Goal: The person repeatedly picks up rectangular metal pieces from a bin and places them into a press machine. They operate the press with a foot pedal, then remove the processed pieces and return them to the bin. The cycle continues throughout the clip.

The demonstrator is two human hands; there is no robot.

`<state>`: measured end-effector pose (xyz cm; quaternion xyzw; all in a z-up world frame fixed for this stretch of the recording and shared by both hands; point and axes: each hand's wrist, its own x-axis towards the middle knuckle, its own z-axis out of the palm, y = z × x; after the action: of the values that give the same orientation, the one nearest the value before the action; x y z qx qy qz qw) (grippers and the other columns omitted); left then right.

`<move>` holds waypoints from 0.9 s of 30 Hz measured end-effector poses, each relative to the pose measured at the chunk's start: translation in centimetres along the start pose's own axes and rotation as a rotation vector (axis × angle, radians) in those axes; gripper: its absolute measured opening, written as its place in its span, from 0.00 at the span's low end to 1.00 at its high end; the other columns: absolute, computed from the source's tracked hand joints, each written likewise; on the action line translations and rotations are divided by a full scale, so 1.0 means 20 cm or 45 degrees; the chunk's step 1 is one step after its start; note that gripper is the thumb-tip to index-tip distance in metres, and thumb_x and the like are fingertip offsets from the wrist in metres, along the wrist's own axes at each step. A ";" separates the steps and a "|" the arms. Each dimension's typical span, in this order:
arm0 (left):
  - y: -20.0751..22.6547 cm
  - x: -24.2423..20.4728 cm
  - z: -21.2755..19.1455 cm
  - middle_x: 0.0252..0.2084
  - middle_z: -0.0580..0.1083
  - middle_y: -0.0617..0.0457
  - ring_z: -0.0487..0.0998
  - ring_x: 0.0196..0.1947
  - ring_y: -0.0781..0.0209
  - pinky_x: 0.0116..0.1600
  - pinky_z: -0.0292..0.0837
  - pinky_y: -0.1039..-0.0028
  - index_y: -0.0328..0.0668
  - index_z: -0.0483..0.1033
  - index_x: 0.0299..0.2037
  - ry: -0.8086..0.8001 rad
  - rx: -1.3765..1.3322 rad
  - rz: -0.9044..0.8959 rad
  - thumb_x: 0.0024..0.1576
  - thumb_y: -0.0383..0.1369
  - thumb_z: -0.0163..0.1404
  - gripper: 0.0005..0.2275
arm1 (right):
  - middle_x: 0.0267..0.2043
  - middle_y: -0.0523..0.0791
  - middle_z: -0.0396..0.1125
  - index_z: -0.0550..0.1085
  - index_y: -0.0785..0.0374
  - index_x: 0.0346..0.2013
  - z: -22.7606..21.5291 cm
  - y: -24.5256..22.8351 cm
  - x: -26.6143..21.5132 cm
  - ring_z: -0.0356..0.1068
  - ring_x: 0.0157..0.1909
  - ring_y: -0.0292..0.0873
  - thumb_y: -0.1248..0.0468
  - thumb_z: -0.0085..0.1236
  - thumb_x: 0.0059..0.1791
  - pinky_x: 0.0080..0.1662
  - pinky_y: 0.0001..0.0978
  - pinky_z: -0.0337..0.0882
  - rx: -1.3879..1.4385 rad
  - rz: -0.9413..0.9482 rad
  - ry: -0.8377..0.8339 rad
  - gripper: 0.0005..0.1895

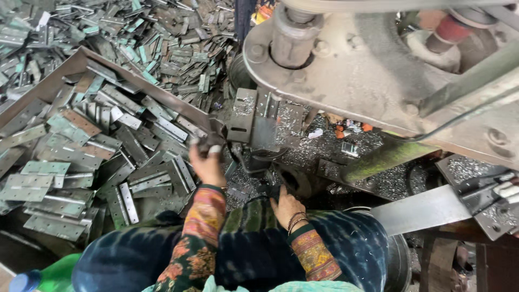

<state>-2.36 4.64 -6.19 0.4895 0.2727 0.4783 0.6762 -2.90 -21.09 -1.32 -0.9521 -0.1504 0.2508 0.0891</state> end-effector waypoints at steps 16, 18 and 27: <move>0.18 -0.22 0.30 0.74 0.55 0.43 0.43 0.77 0.42 0.75 0.27 0.43 0.39 0.65 0.68 -1.425 1.964 1.180 0.60 0.50 0.42 0.29 | 0.48 0.57 0.74 0.53 0.64 0.71 0.00 -0.01 -0.01 0.75 0.49 0.60 0.48 0.50 0.53 0.49 0.52 0.76 0.094 -0.008 -0.040 0.38; 0.10 -0.18 0.29 0.73 0.57 0.39 0.47 0.76 0.42 0.76 0.30 0.44 0.40 0.67 0.67 -1.448 1.953 1.260 0.61 0.47 0.43 0.27 | 0.48 0.57 0.73 0.51 0.64 0.72 -0.01 0.00 0.00 0.75 0.49 0.60 0.49 0.51 0.53 0.49 0.53 0.75 0.105 -0.005 -0.036 0.39; -0.02 -0.08 0.36 0.70 0.60 0.43 0.52 0.75 0.48 0.75 0.29 0.37 0.47 0.72 0.63 -1.545 1.977 1.010 0.59 0.46 0.49 0.23 | 0.47 0.57 0.74 0.53 0.64 0.71 -0.02 -0.03 -0.02 0.75 0.49 0.60 0.47 0.52 0.53 0.50 0.52 0.75 0.097 -0.007 -0.012 0.39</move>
<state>3.27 0.14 -4.10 0.9976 -0.0590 0.0352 -0.0031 -3.11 -20.69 -0.58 -0.9464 -0.1439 0.2607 0.1251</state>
